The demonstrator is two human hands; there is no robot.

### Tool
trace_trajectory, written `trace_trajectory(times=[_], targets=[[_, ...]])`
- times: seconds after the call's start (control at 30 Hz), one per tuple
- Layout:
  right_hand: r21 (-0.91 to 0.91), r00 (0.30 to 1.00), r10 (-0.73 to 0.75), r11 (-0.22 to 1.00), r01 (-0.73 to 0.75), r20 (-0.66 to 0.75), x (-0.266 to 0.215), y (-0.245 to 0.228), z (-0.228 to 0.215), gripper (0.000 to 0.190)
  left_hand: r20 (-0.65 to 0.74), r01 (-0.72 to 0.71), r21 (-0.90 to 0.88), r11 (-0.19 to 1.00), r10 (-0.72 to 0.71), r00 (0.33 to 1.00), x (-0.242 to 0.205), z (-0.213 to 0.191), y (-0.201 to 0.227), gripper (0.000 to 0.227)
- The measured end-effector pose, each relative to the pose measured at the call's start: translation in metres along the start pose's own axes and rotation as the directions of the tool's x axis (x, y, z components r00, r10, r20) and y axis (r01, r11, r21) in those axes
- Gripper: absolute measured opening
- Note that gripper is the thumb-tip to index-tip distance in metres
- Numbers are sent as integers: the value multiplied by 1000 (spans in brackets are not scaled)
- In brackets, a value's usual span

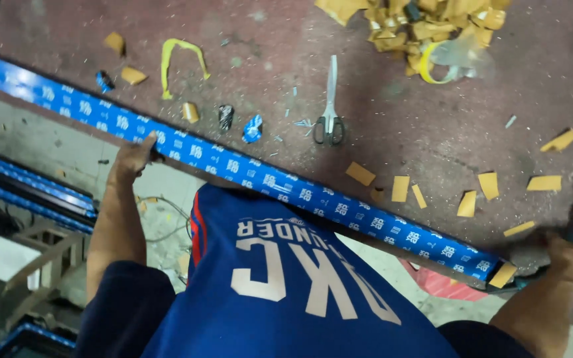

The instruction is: Applying small pieces of protective tape to blue metal profiles and cutting them with scissors.

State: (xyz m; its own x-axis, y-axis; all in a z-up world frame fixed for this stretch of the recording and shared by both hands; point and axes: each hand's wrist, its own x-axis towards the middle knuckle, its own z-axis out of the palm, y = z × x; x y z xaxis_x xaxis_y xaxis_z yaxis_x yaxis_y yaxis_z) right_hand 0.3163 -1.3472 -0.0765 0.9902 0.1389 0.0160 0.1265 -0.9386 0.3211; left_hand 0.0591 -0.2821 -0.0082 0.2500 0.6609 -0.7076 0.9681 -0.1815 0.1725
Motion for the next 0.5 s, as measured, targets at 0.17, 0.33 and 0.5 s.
trace_trajectory(times=[0.17, 0.33, 0.5], targets=[[283, 754, 35, 937, 202, -656, 53, -117, -38, 59, -111, -60, -270, 961, 31, 993, -36, 10, 3, 60], [806, 914, 94, 514, 294, -394, 108, -370, -204, 14, -285, -111, -585, 803, -76, 956, -18, 61, -66, 45], [853, 989, -99, 500, 148, -113, 122, -543, -216, 36, -261, -18, -611, 791, -180, 948, -4, 137, -162, 41]])
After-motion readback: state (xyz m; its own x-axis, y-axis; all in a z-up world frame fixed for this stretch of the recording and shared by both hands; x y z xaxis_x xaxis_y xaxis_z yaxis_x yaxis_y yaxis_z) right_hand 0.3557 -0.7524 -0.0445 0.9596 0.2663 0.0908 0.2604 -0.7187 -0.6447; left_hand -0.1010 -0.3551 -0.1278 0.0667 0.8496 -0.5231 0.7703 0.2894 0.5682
